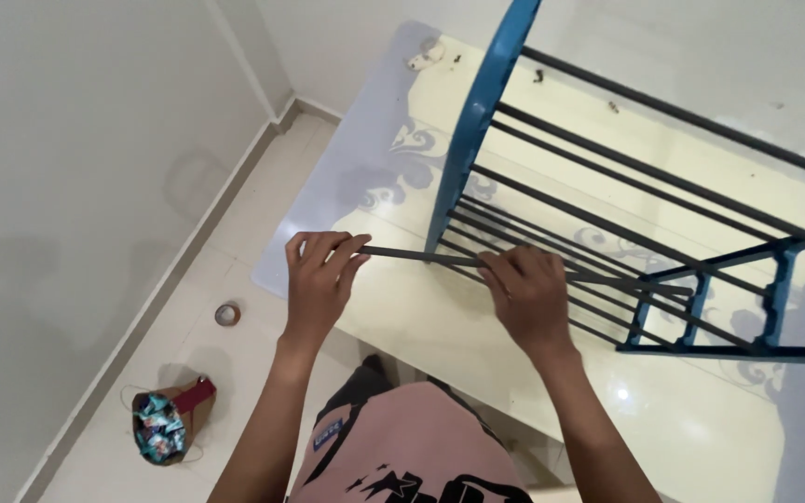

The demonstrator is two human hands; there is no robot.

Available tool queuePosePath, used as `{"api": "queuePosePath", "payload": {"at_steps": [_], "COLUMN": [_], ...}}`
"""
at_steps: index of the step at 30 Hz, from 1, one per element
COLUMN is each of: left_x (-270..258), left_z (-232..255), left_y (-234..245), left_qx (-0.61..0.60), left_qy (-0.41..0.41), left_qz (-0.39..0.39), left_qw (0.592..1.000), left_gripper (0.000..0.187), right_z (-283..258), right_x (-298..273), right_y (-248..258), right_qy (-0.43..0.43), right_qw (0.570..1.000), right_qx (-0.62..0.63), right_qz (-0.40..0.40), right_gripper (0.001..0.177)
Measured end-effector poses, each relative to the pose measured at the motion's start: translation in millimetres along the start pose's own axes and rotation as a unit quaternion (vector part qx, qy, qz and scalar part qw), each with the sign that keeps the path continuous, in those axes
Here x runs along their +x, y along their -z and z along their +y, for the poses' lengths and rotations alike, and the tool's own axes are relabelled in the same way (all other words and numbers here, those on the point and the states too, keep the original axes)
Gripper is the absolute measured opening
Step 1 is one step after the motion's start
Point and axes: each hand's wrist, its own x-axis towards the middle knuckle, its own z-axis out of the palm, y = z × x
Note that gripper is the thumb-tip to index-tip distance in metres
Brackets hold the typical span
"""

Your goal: The person assembles a blue metal shoe rack by inserting black metal rods into the side frames. They repeatedly pick up rods, align them with the frame slots, and press them into place, building the rack structure on a white table.

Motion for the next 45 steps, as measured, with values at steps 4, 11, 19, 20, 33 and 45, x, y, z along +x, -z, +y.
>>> {"api": "queuePosePath", "payload": {"at_steps": [4,11,19,20,33,45], "left_x": [4,25,45,47,93,96], "left_z": [16,53,86,87,83,82], "left_y": [-16,-48,-65,-65,-81,-86], "left_qx": [-0.033,-0.083,-0.124,-0.144,-0.168,-0.139], "left_qy": [0.015,0.02,0.03,0.062,0.123,0.149], "left_qz": [0.016,0.008,0.062,0.07,0.117,0.141], "left_qw": [0.999,0.996,0.99,0.985,0.971,0.969], "left_gripper": [0.018,0.02,0.029,0.031,0.043,0.034], "right_z": [17,22,32,36,52,49], "right_x": [-2,20,32,31,52,60], "right_y": [20,36,33,35,40,34], "right_qy": [0.008,0.044,0.073,0.066,0.031,0.059], "right_qw": [1.0,0.999,0.997,0.997,0.998,0.994], "right_qx": [0.001,-0.006,0.032,0.032,-0.004,-0.057], "right_qz": [0.018,0.001,0.005,0.01,0.061,0.074], "right_gripper": [0.018,0.025,0.039,0.04,0.038,0.04]}}
